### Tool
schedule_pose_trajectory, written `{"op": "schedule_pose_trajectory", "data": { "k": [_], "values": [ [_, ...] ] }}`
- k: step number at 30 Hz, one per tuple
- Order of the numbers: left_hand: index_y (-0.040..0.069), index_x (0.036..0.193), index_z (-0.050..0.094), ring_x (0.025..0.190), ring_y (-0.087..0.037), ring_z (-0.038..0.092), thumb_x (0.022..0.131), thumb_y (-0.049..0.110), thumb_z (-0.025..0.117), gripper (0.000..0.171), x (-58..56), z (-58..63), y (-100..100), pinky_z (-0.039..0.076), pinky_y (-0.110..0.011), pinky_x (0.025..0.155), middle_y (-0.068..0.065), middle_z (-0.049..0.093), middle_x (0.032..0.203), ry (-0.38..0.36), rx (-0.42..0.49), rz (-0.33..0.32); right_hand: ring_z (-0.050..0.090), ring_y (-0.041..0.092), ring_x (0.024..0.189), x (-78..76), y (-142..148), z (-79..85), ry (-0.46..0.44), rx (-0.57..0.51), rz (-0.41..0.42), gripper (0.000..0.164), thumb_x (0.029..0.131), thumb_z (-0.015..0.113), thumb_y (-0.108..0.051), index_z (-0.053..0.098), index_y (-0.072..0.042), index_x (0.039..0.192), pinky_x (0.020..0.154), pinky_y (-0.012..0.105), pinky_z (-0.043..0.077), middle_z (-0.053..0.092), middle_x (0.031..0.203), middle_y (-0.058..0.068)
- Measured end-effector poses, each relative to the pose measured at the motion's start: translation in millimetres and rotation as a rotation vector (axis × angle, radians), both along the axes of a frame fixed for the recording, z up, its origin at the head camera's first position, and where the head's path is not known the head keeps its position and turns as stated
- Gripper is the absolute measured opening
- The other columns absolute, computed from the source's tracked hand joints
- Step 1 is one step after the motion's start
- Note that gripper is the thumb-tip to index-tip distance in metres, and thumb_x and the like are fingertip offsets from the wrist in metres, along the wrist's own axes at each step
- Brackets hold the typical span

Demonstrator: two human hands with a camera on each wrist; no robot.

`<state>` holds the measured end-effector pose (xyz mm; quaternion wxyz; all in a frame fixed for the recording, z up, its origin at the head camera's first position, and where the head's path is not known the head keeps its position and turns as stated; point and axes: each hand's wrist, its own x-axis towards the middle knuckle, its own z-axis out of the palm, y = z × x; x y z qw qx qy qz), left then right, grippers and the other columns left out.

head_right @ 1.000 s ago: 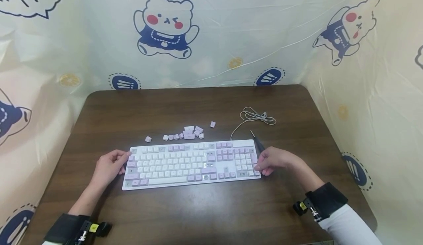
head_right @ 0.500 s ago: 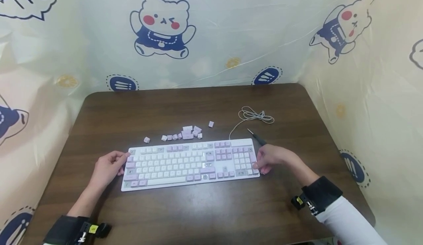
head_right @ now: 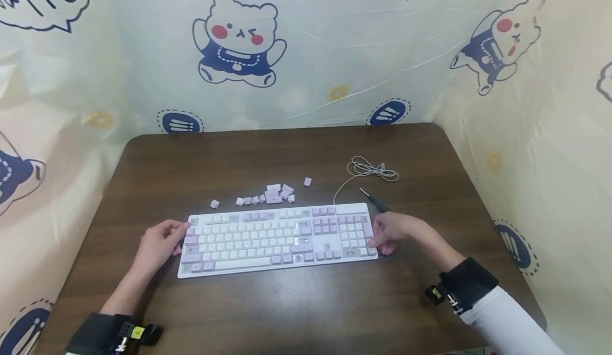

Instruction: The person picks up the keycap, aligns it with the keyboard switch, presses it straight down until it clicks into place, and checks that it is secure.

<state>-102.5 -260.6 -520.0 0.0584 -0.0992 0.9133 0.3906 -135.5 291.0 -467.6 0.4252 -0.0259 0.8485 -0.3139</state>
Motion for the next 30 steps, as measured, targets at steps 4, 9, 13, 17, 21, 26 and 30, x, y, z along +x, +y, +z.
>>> {"op": "schedule_pose_trajectory", "data": {
  "k": [4,9,13,17,21,26,30],
  "values": [
    [0.003,0.104,0.066,0.052,-0.014,0.058,0.095,0.049,0.053,0.049,-0.8,-2.1,0,0.049,-0.023,0.046,-0.008,0.059,0.072,0.014,0.008,-0.004,0.064,0.017,0.056,1.4,3,-1.5,0.004,0.016,0.015,0.042,0.077,0.079,-0.028,0.053,-0.003,0.096,0.056,0.029,0.057,0.063,0.073,0.008],
    [0.003,0.104,0.065,0.052,-0.015,0.057,0.096,0.048,0.053,0.048,-1.7,-1.2,-1,0.049,-0.023,0.045,-0.010,0.060,0.074,0.019,0.012,-0.001,0.063,0.018,0.057,0.1,4,-0.6,0.033,0.020,0.015,0.042,0.077,0.079,-0.030,0.054,-0.003,0.097,0.057,0.029,0.057,0.063,0.075,0.008],
    [0.002,0.107,0.065,0.053,-0.016,0.058,0.097,0.046,0.052,0.047,-0.1,-0.1,-1,0.050,-0.023,0.046,-0.011,0.060,0.076,0.003,0.009,-0.003,0.064,0.019,0.059,3.3,2,0.8,0.031,-0.010,0.012,0.042,0.078,0.079,-0.030,0.055,-0.002,0.098,0.059,0.031,0.058,0.063,0.075,0.008],
    [0.001,0.108,0.065,0.053,-0.016,0.058,0.097,0.045,0.053,0.047,1.1,1.1,0,0.049,-0.023,0.046,-0.010,0.060,0.074,-0.007,0.011,-0.015,0.066,0.019,0.061,9.5,3,3.4,0.049,-0.035,0.018,0.036,0.080,0.077,-0.027,0.058,-0.001,0.096,0.061,0.033,0.059,0.066,0.075,0.009],
    [0.000,0.108,0.064,0.052,-0.016,0.058,0.096,0.045,0.054,0.048,-0.1,2.9,1,0.047,-0.024,0.046,-0.009,0.059,0.071,-0.011,0.016,-0.030,0.066,0.019,0.059,12.4,3,12.3,0.103,-0.002,0.005,0.025,0.083,0.076,-0.023,0.063,-0.003,0.091,0.058,0.033,0.059,0.068,0.072,0.009],
    [0.001,0.107,0.064,0.052,-0.015,0.057,0.096,0.045,0.054,0.047,-0.3,5.3,0,0.047,-0.024,0.046,-0.008,0.059,0.070,-0.012,0.022,-0.017,0.061,0.020,0.055,2.4,-8,30.8,0.242,0.019,0.029,0.016,0.087,0.071,-0.018,0.065,-0.004,0.092,0.055,0.039,0.057,0.065,0.068,0.009],
    [0.000,0.107,0.064,0.052,-0.016,0.057,0.096,0.046,0.054,0.048,2.8,5.5,-2,0.047,-0.024,0.046,-0.009,0.059,0.070,-0.004,0.023,-0.005,0.058,0.022,0.051,-10.2,-27,40.4,0.352,0.021,0.091,0.012,0.091,0.066,-0.017,0.066,-0.006,0.097,0.050,0.036,0.052,0.063,0.066,0.009]
  ]
}}
